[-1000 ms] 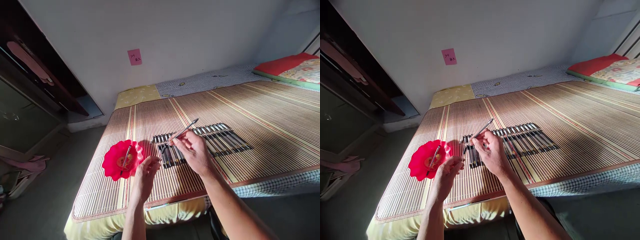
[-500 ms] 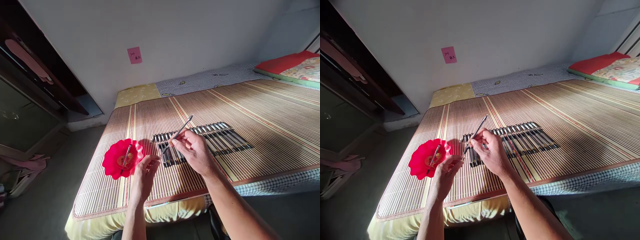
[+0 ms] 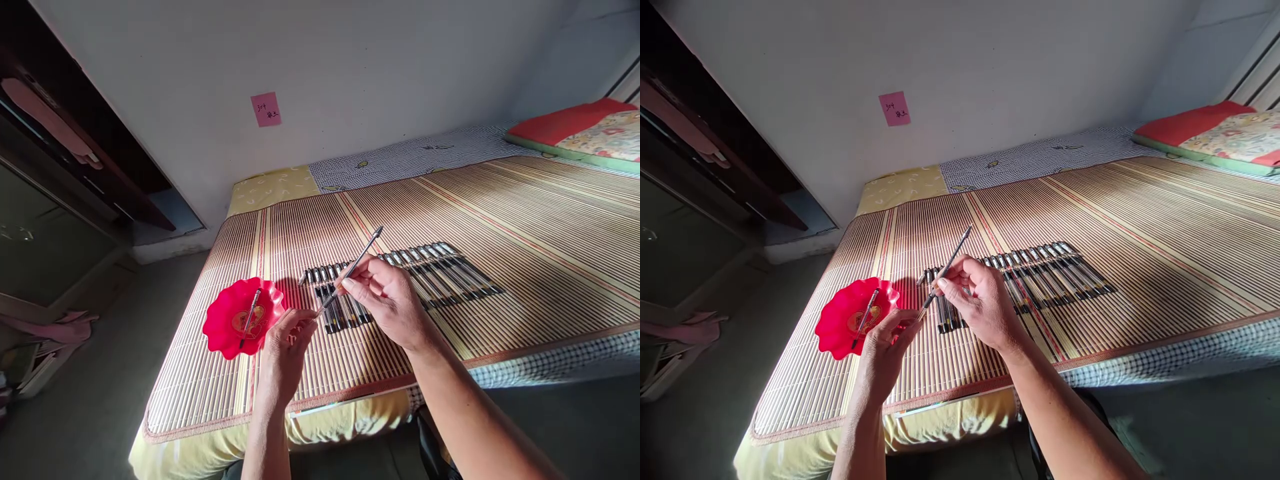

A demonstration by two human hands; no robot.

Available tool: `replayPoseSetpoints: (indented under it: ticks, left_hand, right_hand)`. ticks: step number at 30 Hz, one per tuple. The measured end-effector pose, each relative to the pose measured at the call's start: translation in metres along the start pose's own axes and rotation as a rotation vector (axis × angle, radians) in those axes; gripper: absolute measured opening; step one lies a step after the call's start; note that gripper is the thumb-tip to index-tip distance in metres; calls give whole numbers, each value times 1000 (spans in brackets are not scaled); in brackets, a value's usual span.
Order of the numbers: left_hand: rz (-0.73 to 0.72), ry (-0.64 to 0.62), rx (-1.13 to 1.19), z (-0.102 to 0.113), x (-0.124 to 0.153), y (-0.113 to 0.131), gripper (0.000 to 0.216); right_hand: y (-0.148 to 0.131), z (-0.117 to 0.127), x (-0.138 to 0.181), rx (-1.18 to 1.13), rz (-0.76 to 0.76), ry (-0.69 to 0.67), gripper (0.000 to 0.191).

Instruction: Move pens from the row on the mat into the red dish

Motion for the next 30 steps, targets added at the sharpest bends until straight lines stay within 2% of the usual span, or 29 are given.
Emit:
replayPoseSetpoints:
  ticks: [6, 11, 15, 20, 22, 25, 28, 30]
  left_hand:
    - [55, 4, 115, -1, 3, -10, 21]
    - [96, 3, 291, 3, 3, -16, 29]
    - [92, 98, 466, 20, 0, -17, 33]
    - [45, 216, 531, 55, 1, -13, 29]
    - [44, 235, 540, 67, 2, -14, 28]
    - [37, 244, 543, 77, 3, -15, 28]
    - [37, 230, 516, 77, 4, -14, 30]
    - [39, 224, 500, 76, 4, -14, 33]
  right_hand:
    - [-6, -9, 0, 155, 45, -56, 9]
    - [2, -10, -1, 158, 51, -51, 21]
    - [19, -13, -4, 264, 37, -75, 21]
    - [48, -25, -21, 405, 61, -115, 18]
    - [62, -39, -34, 485, 65, -171, 19]
    - [82, -74, -55, 650, 80, -315, 23]
    - [94, -115, -69, 867, 136, -465, 29]
    - [98, -137, -75, 938, 167, -514, 31]
Point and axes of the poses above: each hand's wrist, its own x-axis away from the middle knuckle, its own z-axis out of the back of the hand, y = z × x, the point moved 10 cm from there along -x, towards the middle knuckle, and after that the axes turned 15 degrees about x, right-handed, at the moved point
